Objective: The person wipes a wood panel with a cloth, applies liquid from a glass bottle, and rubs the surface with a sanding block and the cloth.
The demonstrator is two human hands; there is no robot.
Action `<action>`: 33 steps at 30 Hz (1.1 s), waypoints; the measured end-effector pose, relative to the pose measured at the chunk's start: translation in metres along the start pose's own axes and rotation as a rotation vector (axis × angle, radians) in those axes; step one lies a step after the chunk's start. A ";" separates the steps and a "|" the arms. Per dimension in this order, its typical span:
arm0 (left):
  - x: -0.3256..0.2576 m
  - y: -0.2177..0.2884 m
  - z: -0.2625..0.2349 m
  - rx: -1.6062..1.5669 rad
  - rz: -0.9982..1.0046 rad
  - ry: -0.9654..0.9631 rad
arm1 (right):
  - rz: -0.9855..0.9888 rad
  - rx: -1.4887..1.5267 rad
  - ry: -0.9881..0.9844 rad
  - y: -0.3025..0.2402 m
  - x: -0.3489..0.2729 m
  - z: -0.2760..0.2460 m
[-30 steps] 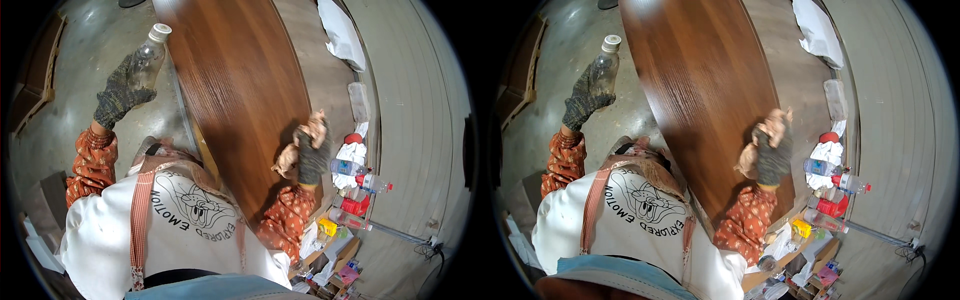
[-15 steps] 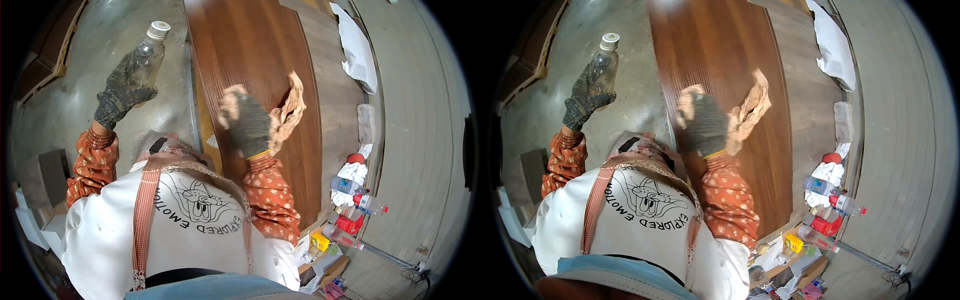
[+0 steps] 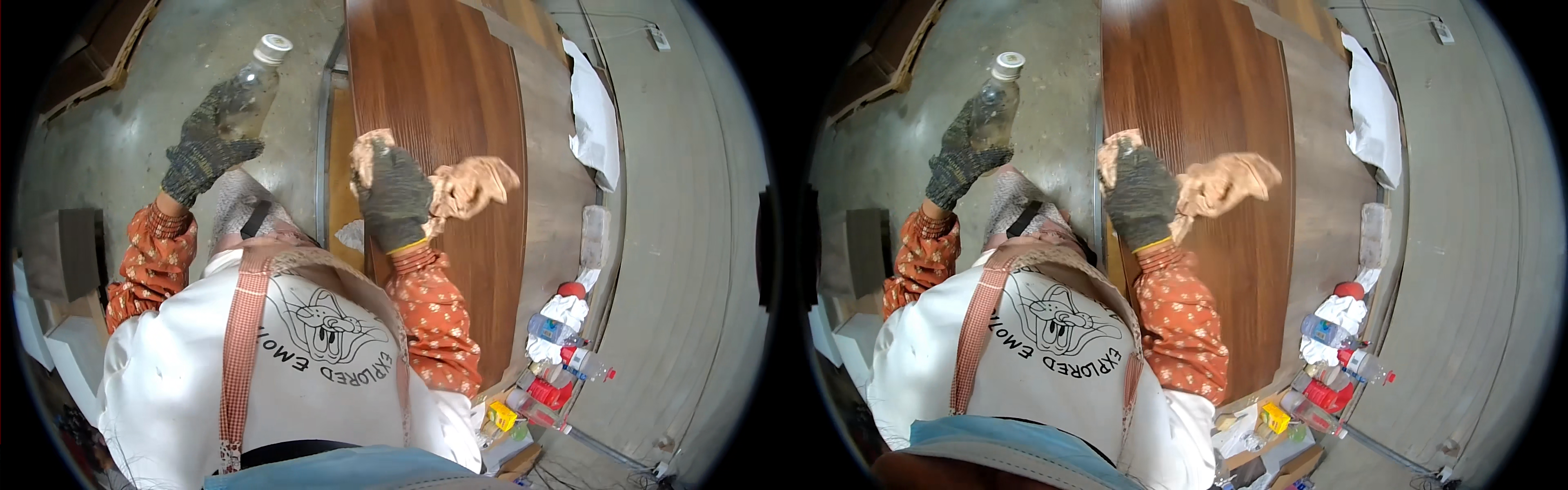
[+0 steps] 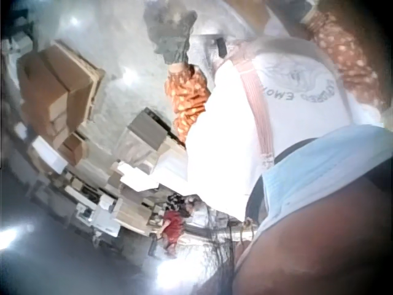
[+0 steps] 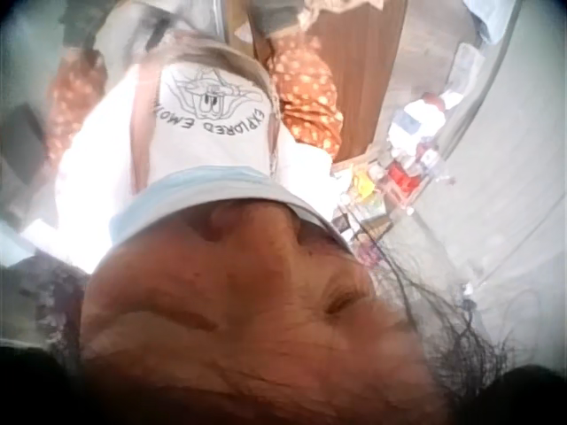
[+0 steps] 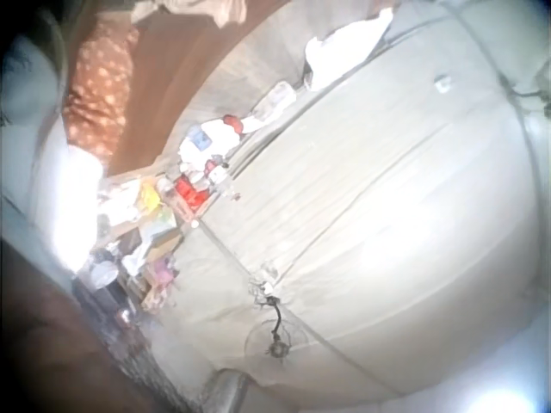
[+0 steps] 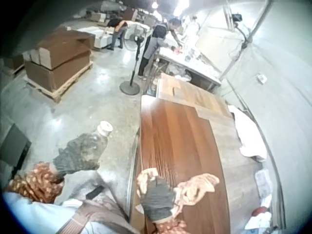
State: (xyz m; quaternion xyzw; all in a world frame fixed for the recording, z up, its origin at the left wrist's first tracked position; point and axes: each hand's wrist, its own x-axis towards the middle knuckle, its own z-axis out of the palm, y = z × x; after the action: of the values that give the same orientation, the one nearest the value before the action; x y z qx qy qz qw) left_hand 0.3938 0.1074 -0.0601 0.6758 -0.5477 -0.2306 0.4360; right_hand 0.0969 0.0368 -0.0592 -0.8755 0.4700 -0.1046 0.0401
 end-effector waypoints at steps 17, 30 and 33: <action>0.001 -0.013 0.009 -0.127 -0.084 -0.063 | 0.029 -0.014 -0.146 -0.004 -0.029 -0.015; -0.006 -0.021 -0.001 -0.178 -0.100 0.054 | 0.271 -0.661 0.466 0.191 -0.102 -0.019; -0.008 -0.031 -0.004 -0.079 -0.058 0.095 | 0.668 1.281 0.274 0.139 -0.054 -0.018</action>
State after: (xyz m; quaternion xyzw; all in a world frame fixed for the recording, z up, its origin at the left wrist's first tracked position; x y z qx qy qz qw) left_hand 0.4110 0.1167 -0.0856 0.6839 -0.4970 -0.2322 0.4811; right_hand -0.0490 0.0050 -0.0734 -0.4695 0.5592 -0.4496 0.5145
